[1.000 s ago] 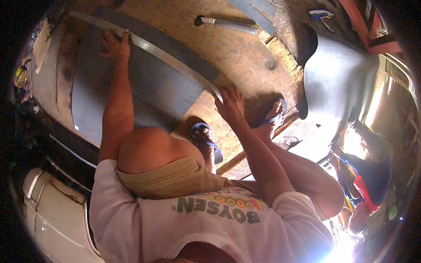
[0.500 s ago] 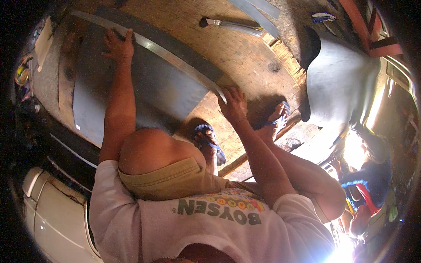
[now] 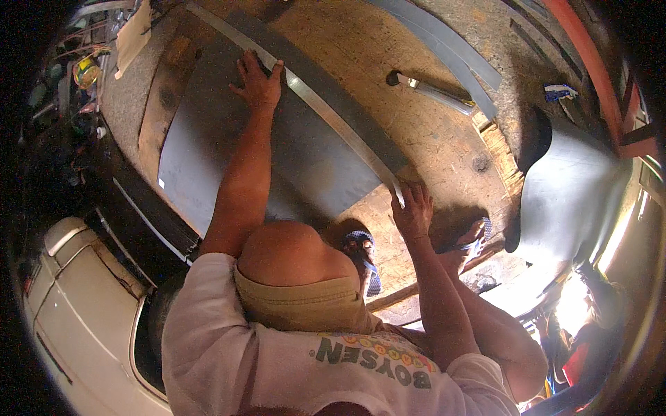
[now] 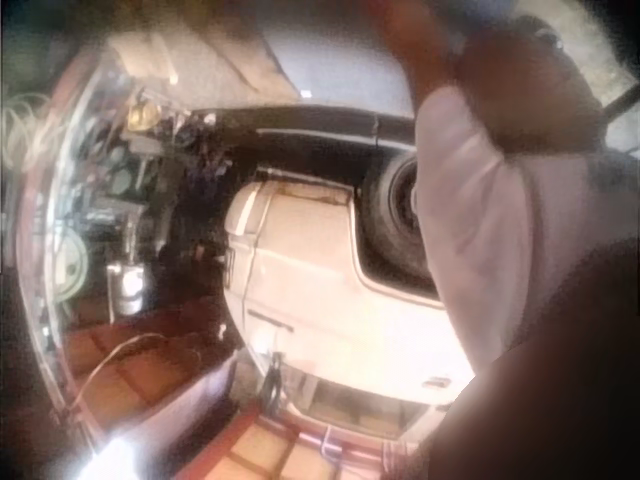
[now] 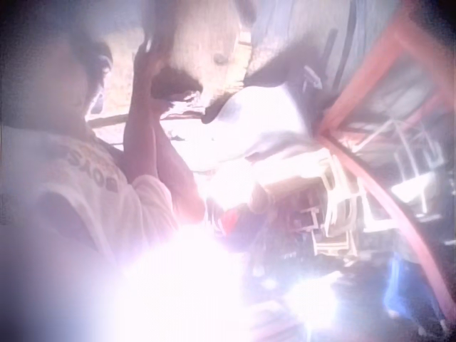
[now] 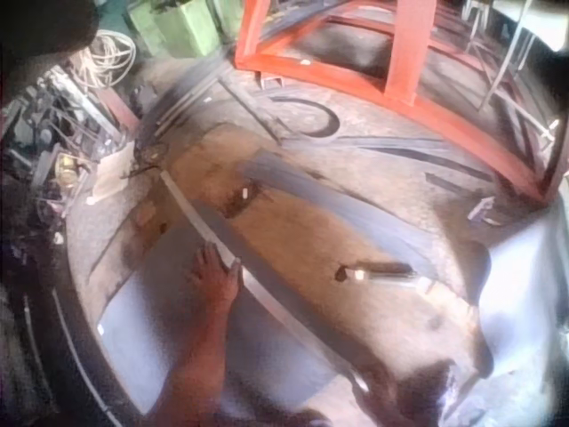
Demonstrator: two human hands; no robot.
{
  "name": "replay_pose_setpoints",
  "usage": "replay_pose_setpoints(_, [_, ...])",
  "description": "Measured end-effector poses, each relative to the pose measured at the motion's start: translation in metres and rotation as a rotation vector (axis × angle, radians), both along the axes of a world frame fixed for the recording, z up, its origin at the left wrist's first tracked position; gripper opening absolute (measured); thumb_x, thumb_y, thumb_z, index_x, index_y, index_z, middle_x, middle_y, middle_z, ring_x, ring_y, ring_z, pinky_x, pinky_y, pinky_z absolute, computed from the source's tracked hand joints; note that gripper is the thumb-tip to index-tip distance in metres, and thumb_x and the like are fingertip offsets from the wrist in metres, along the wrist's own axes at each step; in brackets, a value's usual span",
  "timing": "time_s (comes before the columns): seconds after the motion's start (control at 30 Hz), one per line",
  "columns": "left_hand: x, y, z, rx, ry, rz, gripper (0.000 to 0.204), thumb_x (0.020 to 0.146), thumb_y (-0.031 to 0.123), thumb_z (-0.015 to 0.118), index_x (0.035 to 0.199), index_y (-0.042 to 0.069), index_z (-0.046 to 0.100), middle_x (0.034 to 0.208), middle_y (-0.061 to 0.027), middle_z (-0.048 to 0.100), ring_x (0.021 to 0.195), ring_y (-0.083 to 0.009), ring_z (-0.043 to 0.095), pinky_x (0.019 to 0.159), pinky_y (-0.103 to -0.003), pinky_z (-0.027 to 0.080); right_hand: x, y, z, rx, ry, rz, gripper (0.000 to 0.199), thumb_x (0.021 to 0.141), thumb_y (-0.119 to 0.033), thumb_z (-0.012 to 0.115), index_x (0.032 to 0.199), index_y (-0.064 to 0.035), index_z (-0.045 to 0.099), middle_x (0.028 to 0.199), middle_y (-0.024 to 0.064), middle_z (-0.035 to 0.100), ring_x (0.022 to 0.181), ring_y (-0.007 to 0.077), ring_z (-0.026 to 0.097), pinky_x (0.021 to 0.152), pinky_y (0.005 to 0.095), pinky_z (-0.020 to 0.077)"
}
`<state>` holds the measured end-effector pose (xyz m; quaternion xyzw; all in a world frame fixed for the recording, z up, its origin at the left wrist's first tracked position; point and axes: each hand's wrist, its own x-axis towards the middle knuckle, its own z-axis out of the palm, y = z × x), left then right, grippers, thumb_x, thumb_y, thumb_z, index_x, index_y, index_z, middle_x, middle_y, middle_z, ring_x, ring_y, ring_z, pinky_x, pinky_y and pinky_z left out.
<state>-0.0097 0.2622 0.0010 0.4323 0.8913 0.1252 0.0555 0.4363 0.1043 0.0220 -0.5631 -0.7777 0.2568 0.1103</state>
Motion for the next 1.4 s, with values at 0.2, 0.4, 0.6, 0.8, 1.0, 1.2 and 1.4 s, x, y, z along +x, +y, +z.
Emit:
replay_pose_setpoints(0.2, [0.0,0.002,0.003,-0.016,-0.019,-0.005,0.094,0.094,0.065,0.061,0.163,0.016,0.022,0.172,-0.0059,0.019,0.159,-0.0339,0.011,0.117,-0.08,0.003,-0.002,0.001,0.0,0.017,-0.007,0.006,0.034,0.086,-0.024,0.077,0.117,-0.0113,0.071,0.118,0.0082,0.067,0.115,0.0347,0.061,0.087,0.0516,0.0498])
replay_pose_setpoints(0.4, [-0.004,0.001,-0.003,0.001,-0.021,-0.001,0.095,0.093,0.069,0.058,0.164,0.018,0.021,0.172,-0.0059,0.018,0.16,-0.0338,0.01,0.117,-0.079,0.001,-0.003,0.001,0.001,0.001,-0.03,0.014,0.034,0.087,-0.025,0.076,0.118,-0.0111,0.071,0.118,0.01,0.066,0.114,0.0351,0.061,0.086,0.0517,0.0495])
replay_pose_setpoints(0.6, [-0.004,0.001,-0.002,-0.01,-0.021,0.0,0.095,0.094,0.071,0.055,0.165,0.019,0.02,0.172,-0.0052,0.018,0.16,-0.034,0.01,0.117,-0.08,0.0,-0.004,0.0,0.003,-0.016,-0.042,0.014,0.035,0.088,-0.025,0.075,0.119,-0.011,0.071,0.12,0.0111,0.065,0.115,0.0359,0.06,0.089,0.0515,0.0488])
replay_pose_setpoints(0.8, [-0.01,0.002,-0.008,0.011,0.005,-0.03,0.094,0.094,0.072,0.053,0.165,0.021,0.019,0.173,-0.0041,0.018,0.159,-0.0353,0.009,0.115,-0.082,0.0,-0.005,-0.001,0.001,0.006,-0.034,0.018,0.037,0.087,-0.025,0.075,0.121,-0.011,0.071,0.121,0.0116,0.065,0.117,0.0368,0.06,0.093,0.0519,0.0481])
replay_pose_setpoints(1.0, [-0.003,0.003,-0.036,0.028,0.036,-0.04,0.093,0.096,0.071,0.051,0.165,0.018,0.019,0.173,-0.0044,0.017,0.159,-0.0336,0.011,0.116,-0.08,0.001,0.003,-0.005,0.002,-0.025,-0.026,-0.029,0.038,0.086,-0.025,0.076,0.121,-0.0113,0.071,0.121,0.0126,0.065,0.119,0.038,0.058,0.096,0.0538,0.0477])
replay_pose_setpoints(1.2, [-0.02,0.015,-0.048,0.036,0.055,-0.057,0.092,0.096,0.073,0.047,0.164,0.017,0.022,0.173,-0.0025,0.018,0.16,-0.0316,0.009,0.115,-0.081,0.003,-0.005,0.011,-0.026,-0.038,-0.028,-0.017,0.041,0.085,-0.029,0.078,0.122,-0.0118,0.071,0.119,0.0122,0.066,0.119,0.0372,0.058,0.095,0.0532,0.0483])
replay_pose_setpoints(1.4, [-0.013,0.017,-0.047,0.034,0.056,-0.051,0.095,0.095,0.076,0.046,0.165,0.016,0.021,0.173,-0.0019,0.019,0.16,-0.0318,0.009,0.115,-0.081,0.003,0.0,0.009,-0.035,0.004,0.009,-0.007,0.044,0.082,-0.029,0.079,0.122,-0.012,0.07,0.115,0.0109,0.064,0.114,0.0343,0.059,0.089,0.0506,0.049])
